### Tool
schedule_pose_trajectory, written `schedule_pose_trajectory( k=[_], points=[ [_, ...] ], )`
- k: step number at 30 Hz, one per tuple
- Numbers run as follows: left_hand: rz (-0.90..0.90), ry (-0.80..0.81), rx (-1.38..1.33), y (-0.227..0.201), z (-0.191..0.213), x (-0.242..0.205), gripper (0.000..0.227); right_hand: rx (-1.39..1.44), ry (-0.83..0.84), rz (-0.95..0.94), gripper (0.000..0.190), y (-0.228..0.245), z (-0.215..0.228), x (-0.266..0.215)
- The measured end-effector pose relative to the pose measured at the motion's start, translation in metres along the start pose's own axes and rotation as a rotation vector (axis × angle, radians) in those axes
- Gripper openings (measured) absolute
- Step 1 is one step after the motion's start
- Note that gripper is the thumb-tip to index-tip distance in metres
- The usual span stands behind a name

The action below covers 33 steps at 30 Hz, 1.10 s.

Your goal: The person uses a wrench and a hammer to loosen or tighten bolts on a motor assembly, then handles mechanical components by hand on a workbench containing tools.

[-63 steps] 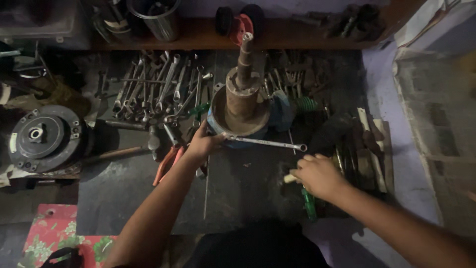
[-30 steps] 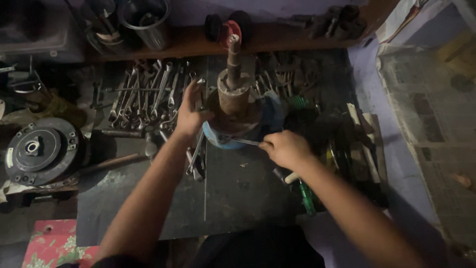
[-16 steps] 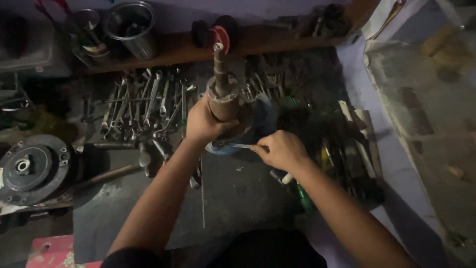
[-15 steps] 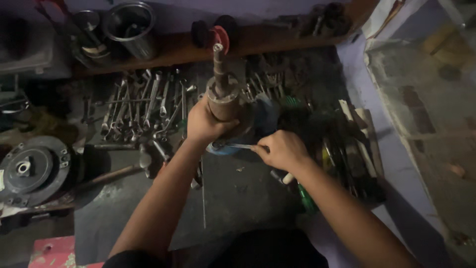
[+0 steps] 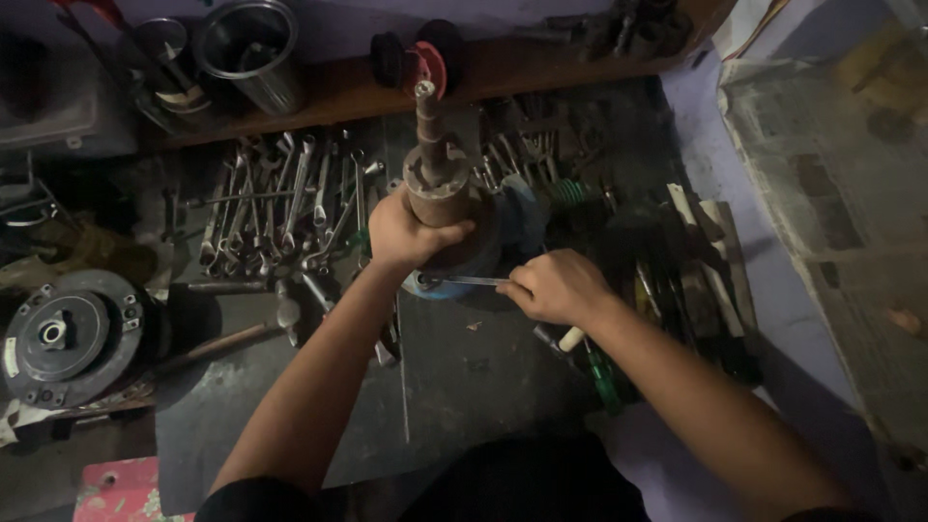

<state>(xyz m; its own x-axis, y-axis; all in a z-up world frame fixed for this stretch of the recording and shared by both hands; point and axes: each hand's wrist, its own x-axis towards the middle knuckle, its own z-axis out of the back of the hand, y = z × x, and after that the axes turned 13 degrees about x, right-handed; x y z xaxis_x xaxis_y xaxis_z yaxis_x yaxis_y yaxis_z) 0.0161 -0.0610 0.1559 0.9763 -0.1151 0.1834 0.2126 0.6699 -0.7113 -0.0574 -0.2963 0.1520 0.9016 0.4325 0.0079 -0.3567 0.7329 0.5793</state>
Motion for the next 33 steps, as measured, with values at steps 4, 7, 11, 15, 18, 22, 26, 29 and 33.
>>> schedule_pose_trajectory(
  k=[4, 7, 11, 15, 18, 22, 26, 29, 33],
  points=[
    [-0.066, 0.025, -0.044, 0.006, 0.001, 0.001, 0.059, -0.019, 0.057, -0.030, 0.036, -0.006, -0.003, 0.002],
    [-0.110, -0.027, -0.005, 0.008, -0.001, 0.002, 0.060, -0.049, 0.017, 0.131, 0.036, -0.015, -0.004, 0.002],
    [-0.079, 0.030, -0.077, 0.010, 0.000, 0.004, 0.055, -0.041, -0.051, 0.273, 0.033, -0.024, -0.005, 0.002],
    [-0.054, 0.049, -0.055, 0.010, -0.001, 0.005, 0.056, -0.022, -0.020, 0.277, 0.032, -0.029, -0.007, 0.002],
    [-0.056, 0.049, -0.010, 0.010, -0.001, 0.007, 0.058, -0.057, -0.015, 0.321, 0.033, -0.033, -0.008, 0.004],
    [-0.077, 0.036, -0.051, 0.012, 0.001, 0.005, 0.062, -0.067, -0.045, 0.300, 0.034, -0.030, -0.004, 0.005],
    [-0.176, 0.005, 0.047, 0.015, 0.001, 0.005, 0.071, -0.006, -0.034, 0.244, 0.034, -0.018, 0.002, 0.004],
    [-0.318, -0.200, -0.109, 0.036, -0.014, -0.012, 0.073, 0.033, -0.076, 0.204, 0.036, -0.013, 0.004, 0.001],
    [0.090, -0.479, -0.704, 0.101, -0.066, -0.046, 0.071, 0.167, -0.119, -0.117, 0.039, -0.008, 0.000, 0.006]
  ],
)
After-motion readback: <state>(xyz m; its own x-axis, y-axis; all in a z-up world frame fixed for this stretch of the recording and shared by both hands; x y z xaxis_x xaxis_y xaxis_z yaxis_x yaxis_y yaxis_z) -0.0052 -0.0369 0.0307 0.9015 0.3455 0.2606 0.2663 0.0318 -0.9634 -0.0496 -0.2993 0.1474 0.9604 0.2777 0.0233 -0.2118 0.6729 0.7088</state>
